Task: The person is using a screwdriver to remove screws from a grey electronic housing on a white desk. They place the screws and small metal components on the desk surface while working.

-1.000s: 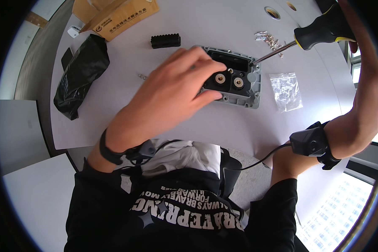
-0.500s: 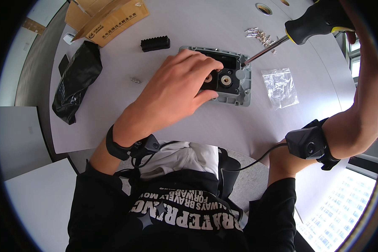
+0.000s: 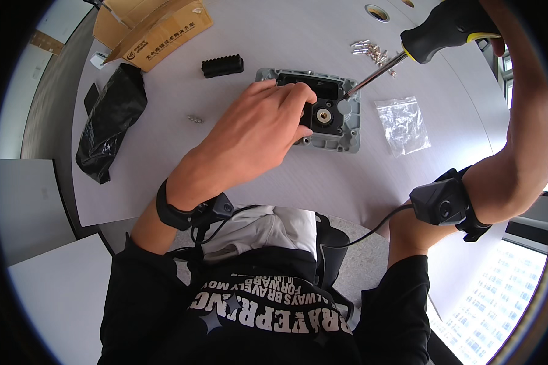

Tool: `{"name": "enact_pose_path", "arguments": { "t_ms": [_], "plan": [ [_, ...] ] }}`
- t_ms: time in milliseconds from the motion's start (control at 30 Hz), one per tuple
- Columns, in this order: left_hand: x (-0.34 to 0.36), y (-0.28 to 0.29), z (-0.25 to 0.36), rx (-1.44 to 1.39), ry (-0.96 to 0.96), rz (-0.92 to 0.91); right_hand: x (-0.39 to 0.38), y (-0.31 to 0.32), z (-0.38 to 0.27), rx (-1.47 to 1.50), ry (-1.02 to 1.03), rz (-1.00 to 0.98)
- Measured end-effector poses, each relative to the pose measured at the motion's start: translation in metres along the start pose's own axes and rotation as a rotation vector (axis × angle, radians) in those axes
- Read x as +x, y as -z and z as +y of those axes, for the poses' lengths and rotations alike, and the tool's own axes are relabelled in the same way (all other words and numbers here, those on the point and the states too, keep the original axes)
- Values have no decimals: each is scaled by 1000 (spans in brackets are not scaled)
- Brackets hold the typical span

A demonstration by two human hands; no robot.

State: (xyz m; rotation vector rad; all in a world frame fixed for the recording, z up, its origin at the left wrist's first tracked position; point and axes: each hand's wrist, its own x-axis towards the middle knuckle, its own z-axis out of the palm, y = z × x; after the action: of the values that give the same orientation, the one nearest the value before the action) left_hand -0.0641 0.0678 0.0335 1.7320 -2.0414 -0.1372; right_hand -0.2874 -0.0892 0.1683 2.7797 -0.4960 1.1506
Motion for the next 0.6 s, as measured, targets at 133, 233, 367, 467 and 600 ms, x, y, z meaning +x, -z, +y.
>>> {"name": "enact_pose_path", "arguments": {
  "t_ms": [133, 233, 367, 467, 600],
  "plan": [
    [0, -2, -2, 11, -73, 29, 0, 1, -1, 3, -1, -5],
    [0, 2, -3, -42, 20, -99, 0, 0, -1, 10, 0, -11],
    [1, 0, -4, -45, -4, -64, 2, 0, -2, 13, 1, -28],
    [1, 1, -4, -80, 19, -81, 1, -2, -5, 25, 0, -55],
    [-2, -3, -1, -76, 13, 12, 3, -9, -12, 51, 4, -100]
  ]
}}
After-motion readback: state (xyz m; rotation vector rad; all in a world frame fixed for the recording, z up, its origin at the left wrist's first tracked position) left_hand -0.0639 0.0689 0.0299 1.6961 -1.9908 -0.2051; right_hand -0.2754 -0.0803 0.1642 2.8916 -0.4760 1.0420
